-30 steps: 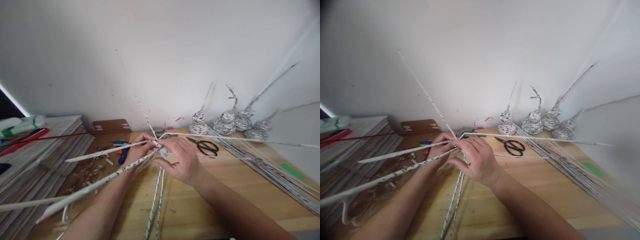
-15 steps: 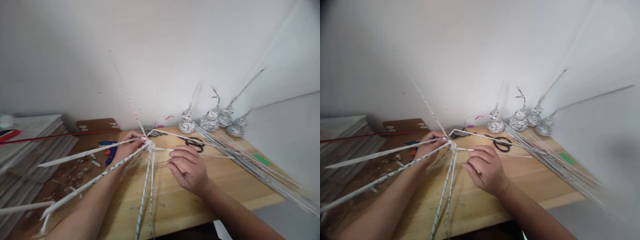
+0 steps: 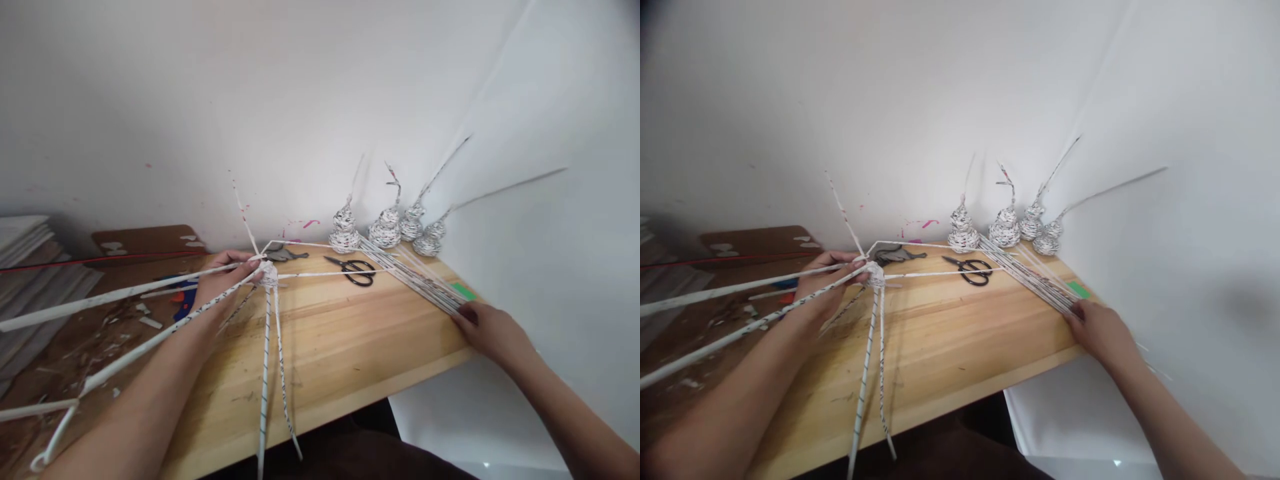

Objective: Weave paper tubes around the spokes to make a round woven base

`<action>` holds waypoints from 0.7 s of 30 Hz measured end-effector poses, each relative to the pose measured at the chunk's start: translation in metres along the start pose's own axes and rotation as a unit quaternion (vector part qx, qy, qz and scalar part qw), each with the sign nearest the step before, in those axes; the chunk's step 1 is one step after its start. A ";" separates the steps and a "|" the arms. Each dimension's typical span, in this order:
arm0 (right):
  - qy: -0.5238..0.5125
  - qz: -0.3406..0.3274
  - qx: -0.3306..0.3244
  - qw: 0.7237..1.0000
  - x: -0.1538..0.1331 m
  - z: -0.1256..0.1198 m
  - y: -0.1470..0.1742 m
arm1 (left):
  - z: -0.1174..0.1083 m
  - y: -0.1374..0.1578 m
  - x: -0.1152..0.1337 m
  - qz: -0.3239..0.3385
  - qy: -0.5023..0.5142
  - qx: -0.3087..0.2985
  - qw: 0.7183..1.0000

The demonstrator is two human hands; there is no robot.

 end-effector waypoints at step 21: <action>0.041 0.113 0.055 0.991 0.070 -0.074 -0.028 | -0.013 -0.006 0.004 0.022 -0.005 0.014 1.000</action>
Point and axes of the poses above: each hand's wrist, its own y-axis away from the middle knuckle, its own z-axis out of the palm, x = y × z, the point moved 9 cm from there along -y, towards the middle knuckle, and after that the axes turned 14 degrees about z, right-handed, at the moved point
